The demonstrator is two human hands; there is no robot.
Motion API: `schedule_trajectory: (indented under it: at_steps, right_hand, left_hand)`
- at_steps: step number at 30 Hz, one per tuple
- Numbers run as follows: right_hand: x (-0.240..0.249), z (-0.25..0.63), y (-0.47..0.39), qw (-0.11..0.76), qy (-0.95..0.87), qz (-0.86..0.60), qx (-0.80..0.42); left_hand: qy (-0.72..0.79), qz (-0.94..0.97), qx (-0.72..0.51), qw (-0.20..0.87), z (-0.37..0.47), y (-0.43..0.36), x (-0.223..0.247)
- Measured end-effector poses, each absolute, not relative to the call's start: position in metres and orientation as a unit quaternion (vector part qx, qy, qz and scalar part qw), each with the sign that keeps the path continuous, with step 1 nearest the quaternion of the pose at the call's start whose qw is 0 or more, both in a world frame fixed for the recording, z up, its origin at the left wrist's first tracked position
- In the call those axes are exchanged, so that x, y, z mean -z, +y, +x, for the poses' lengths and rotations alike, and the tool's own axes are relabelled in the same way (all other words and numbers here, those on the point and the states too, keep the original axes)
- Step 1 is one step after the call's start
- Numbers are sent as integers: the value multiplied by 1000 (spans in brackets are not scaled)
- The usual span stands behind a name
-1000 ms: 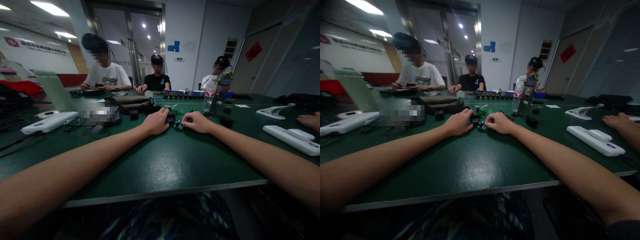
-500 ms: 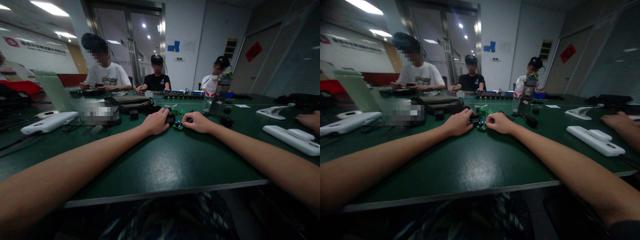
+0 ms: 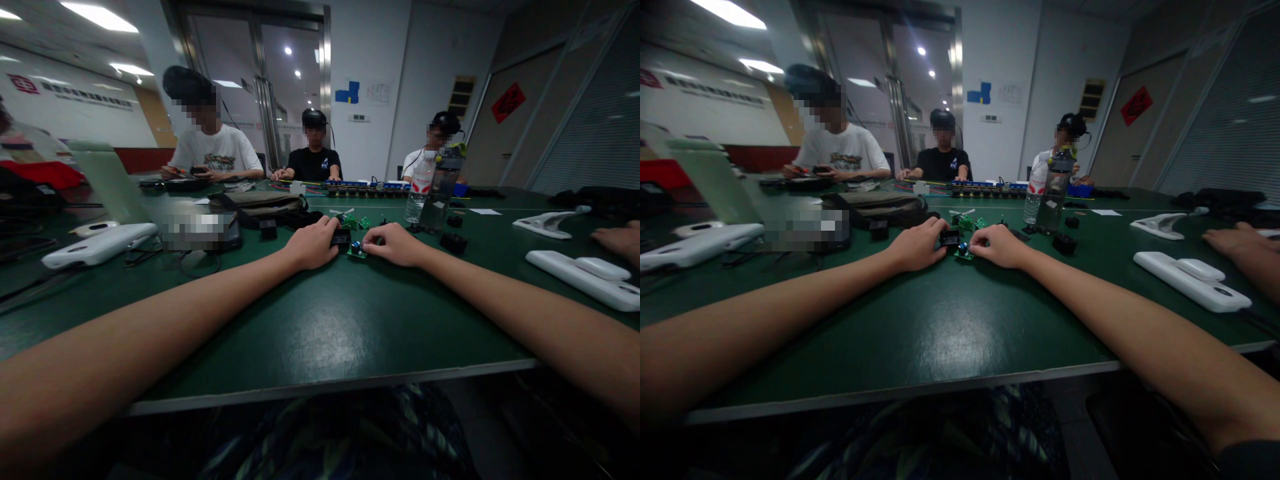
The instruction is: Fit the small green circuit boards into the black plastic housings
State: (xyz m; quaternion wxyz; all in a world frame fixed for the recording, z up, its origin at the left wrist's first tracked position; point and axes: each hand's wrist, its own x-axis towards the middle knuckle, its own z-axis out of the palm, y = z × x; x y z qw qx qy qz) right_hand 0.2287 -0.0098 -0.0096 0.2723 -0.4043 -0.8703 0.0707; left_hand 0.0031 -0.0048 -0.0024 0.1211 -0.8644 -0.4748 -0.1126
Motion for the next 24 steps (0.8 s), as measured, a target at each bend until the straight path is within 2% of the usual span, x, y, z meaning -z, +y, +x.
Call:
schedule_trajectory:
  at_steps: [11,24]
  right_hand:
    - [7,230,-12,271,-873,-387,-122]
    - [10,231,-7,309,-859,-359,-195]
  left_hand:
    - [-475,-863,115,129,3,-5,3]
    - [-472,-865,117,126,4,-6,2]
